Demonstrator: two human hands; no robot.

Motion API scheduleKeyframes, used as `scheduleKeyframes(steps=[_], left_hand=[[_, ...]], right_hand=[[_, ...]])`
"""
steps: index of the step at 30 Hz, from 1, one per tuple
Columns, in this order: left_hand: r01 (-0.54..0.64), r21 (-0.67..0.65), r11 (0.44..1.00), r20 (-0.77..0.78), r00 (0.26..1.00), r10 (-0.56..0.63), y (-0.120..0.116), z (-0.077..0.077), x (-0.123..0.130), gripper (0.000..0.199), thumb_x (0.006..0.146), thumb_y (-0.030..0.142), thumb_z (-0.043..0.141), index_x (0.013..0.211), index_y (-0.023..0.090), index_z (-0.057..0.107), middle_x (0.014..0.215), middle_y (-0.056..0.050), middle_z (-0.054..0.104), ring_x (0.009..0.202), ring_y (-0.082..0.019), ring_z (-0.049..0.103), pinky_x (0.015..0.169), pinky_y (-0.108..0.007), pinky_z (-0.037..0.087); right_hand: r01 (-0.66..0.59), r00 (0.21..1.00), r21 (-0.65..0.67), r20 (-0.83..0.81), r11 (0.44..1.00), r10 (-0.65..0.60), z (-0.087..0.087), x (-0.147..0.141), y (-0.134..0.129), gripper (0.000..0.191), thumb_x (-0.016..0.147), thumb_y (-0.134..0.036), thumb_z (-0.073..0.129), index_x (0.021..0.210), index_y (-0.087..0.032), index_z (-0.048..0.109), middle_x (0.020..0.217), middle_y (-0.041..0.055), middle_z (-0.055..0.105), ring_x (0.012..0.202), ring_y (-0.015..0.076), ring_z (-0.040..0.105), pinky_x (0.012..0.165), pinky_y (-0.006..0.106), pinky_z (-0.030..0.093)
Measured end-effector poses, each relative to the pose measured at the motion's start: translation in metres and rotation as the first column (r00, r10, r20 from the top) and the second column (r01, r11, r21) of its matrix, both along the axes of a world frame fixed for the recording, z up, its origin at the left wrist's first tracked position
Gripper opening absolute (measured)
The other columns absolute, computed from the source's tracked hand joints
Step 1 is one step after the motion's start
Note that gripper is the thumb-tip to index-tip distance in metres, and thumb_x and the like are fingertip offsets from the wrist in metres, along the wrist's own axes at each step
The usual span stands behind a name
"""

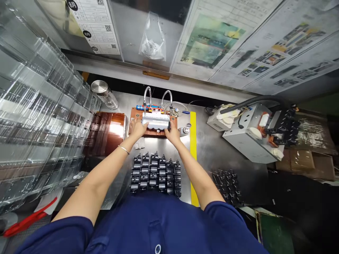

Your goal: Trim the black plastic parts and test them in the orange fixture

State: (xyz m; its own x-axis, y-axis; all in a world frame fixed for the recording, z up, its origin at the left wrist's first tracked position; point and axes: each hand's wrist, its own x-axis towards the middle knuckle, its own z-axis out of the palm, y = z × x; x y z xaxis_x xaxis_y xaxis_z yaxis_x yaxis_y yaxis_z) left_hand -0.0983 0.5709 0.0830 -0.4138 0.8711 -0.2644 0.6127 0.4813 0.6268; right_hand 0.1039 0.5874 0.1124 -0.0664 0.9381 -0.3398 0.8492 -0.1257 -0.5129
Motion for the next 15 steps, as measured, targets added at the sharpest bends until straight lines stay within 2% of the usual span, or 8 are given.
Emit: scheduleKeyframes(steps=[3, 6, 9, 11, 12, 13, 14, 15], left_hand=[[0.012, 0.043, 0.999, 0.099, 0.995, -0.016, -0.044, 0.007, 0.005, 0.058, 0.069, 0.031, 0.072, 0.119, 0.009, 0.053, 0.121, -0.024, 0.058, 0.118, -0.038, 0.052, 0.099, -0.051, 0.041], [0.133, 0.283, 0.95, 0.086, 0.983, -0.163, -0.102, 0.016, 0.01, 0.052, 0.07, 0.024, 0.07, 0.118, 0.015, 0.053, 0.107, -0.014, 0.062, 0.104, -0.029, 0.059, 0.091, -0.044, 0.048], [0.32, 0.559, 0.765, -0.103, 0.942, -0.319, -0.146, 0.031, 0.012, 0.033, 0.076, 0.014, 0.058, 0.108, 0.018, 0.059, 0.099, -0.011, 0.061, 0.1, -0.025, 0.058, 0.09, -0.041, 0.048], [0.386, 0.638, 0.666, -0.189, 0.918, -0.35, -0.166, 0.042, 0.009, 0.036, 0.075, 0.006, 0.05, 0.107, 0.018, 0.06, 0.102, -0.011, 0.062, 0.102, -0.024, 0.057, 0.093, -0.041, 0.047], [0.396, 0.645, 0.654, -0.198, 0.913, -0.357, -0.175, 0.047, 0.004, 0.038, 0.074, 0.004, 0.048, 0.108, 0.018, 0.06, 0.107, -0.012, 0.063, 0.105, -0.024, 0.057, 0.095, -0.041, 0.046], [0.383, 0.633, 0.673, -0.18, 0.918, -0.353, -0.184, 0.051, -0.003, 0.037, 0.074, 0.005, 0.049, 0.107, 0.018, 0.06, 0.111, -0.013, 0.063, 0.109, -0.024, 0.057, 0.098, -0.042, 0.044], [0.332, 0.602, 0.727, -0.131, 0.938, -0.32, -0.194, 0.055, -0.012, 0.033, 0.074, 0.009, 0.052, 0.105, 0.017, 0.06, 0.113, -0.013, 0.063, 0.11, -0.025, 0.057, 0.099, -0.043, 0.044], [0.221, 0.549, 0.806, -0.055, 0.972, -0.229, -0.204, 0.059, -0.022, 0.028, 0.074, 0.016, 0.057, 0.102, 0.017, 0.06, 0.111, -0.013, 0.064, 0.108, -0.026, 0.058, 0.098, -0.044, 0.045]], right_hand=[[-0.036, 0.988, 0.006, -0.148, 0.999, 0.036, 0.006, 0.014, -0.028, 0.068, 0.078, -0.025, 0.052, 0.144, -0.019, 0.038, 0.117, 0.0093, 0.062, 0.09, 0.0209, 0.063, 0.088, 0.039, 0.051], [-0.101, 0.958, 0.059, -0.264, 0.993, 0.113, 0.011, 0.03, -0.058, 0.056, 0.075, -0.019, 0.049, 0.131, -0.018, 0.053, 0.124, 0.0093, 0.057, 0.097, 0.0173, 0.06, 0.084, 0.03, 0.053], [-0.135, 0.981, -0.005, -0.138, 0.991, 0.133, 0.02, 0.025, -0.093, 0.049, 0.075, -0.015, 0.049, 0.123, -0.016, 0.059, 0.117, 0.012, 0.06, 0.093, 0.017, 0.061, 0.082, 0.027, 0.051], [-0.229, 0.972, -0.123, -0.081, 0.966, 0.22, 0.032, 0.01, -0.118, 0.052, 0.076, -0.015, 0.051, 0.128, -0.017, 0.055, 0.096, 0.0084, 0.066, 0.082, 0.0159, 0.062, 0.078, 0.026, 0.05], [-0.34, 0.938, -0.192, -0.147, 0.921, 0.315, 0.039, 0.0, -0.13, 0.055, 0.078, -0.016, 0.053, 0.133, -0.018, 0.051, 0.086, 0.0053, 0.066, 0.077, 0.0151, 0.062, 0.076, 0.025, 0.05], [-0.47, 0.873, -0.247, -0.274, 0.848, 0.404, 0.045, -0.01, -0.14, 0.058, 0.08, -0.019, 0.055, 0.137, -0.02, 0.046, 0.08, 0.0024, 0.066, 0.073, 0.014, 0.062, 0.074, 0.024, 0.049], [-0.58, 0.79, -0.272, -0.417, 0.768, 0.449, 0.051, -0.021, -0.146, 0.06, 0.082, -0.024, 0.056, 0.141, -0.021, 0.042, 0.077, 0.0004, 0.066, 0.07, 0.0129, 0.062, 0.072, 0.023, 0.049], [-0.635, 0.731, -0.277, -0.52, 0.722, 0.443, 0.056, -0.031, -0.149, 0.059, 0.085, -0.027, 0.055, 0.142, -0.022, 0.04, 0.079, -0.0003, 0.066, 0.068, 0.0119, 0.062, 0.071, 0.023, 0.049]])
